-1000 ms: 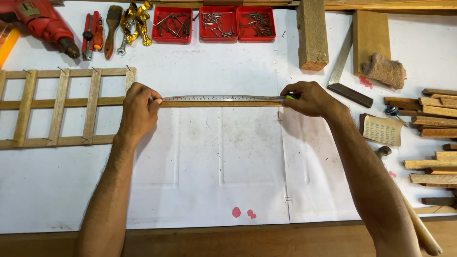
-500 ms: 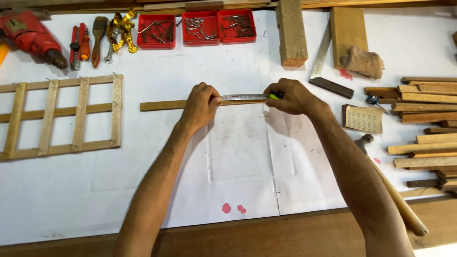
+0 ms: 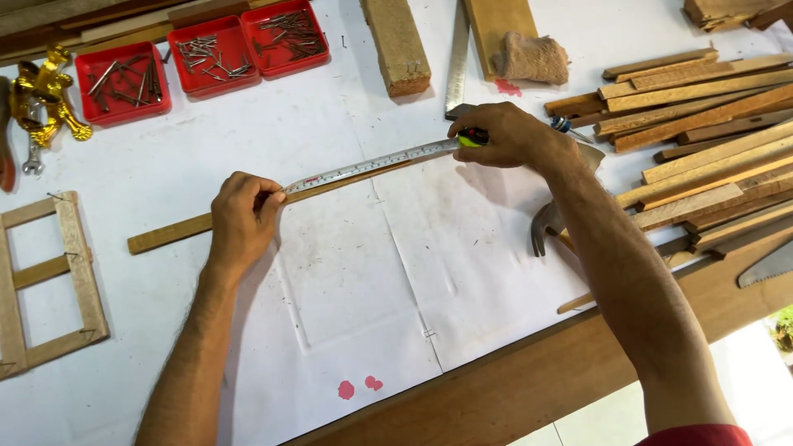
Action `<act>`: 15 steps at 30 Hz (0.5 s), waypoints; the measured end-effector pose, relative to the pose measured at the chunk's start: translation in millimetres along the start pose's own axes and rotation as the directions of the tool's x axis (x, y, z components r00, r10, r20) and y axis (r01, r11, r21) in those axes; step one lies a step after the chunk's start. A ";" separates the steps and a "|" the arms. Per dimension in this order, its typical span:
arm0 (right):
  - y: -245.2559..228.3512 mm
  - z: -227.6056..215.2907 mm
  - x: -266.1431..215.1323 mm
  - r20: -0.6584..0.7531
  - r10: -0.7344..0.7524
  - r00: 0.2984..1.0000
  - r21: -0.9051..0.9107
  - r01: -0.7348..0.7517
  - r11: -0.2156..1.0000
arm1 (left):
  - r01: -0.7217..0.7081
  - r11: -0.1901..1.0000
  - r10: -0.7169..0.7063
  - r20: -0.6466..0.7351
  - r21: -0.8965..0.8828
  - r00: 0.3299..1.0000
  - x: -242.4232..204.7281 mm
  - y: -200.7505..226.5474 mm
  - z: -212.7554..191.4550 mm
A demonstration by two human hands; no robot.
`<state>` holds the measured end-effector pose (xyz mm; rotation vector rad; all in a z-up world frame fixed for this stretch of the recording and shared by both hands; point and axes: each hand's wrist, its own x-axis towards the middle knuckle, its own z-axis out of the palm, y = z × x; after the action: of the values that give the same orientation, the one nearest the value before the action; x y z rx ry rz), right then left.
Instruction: The person hammers nails into a small wooden lattice frame on a workbench, then measures a wooden strip with a tape measure, reads a small paper note, and sorts through piles of wood strips, holding strips up to compare them.
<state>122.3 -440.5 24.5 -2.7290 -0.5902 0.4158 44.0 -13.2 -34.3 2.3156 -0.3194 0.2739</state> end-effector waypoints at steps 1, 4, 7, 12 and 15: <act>6.3 5.6 -1.7 0.000 0.008 1.000 0.003 -0.008 1.000 | -0.003 1.000 0.003 0.007 -0.003 1.000 0.9 -0.2 1.6; 18.5 22.0 -1.7 -0.015 0.017 1.000 -0.009 -0.017 1.000 | 0.020 1.000 -0.020 0.020 0.025 1.000 0.0 -1.6 2.3; 21.3 37.0 -5.5 -0.157 -0.164 0.974 -0.087 0.152 0.985 | 0.020 0.999 -0.020 0.019 0.037 1.000 -0.3 -3.1 2.8; 22.6 57.0 -12.7 -0.361 -0.239 0.901 -0.205 0.174 0.963 | 0.000 1.000 0.000 0.002 0.002 1.000 -2.6 -5.5 4.6; 23.8 56.8 -11.6 -0.337 -0.249 0.908 -0.194 0.191 0.962 | -0.006 1.000 0.006 0.002 0.002 1.000 -1.1 -3.8 4.1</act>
<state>101.0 -452.4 -33.3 -2.7396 -0.8446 -0.1923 44.6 -13.5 -39.9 2.3171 -0.3269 0.2744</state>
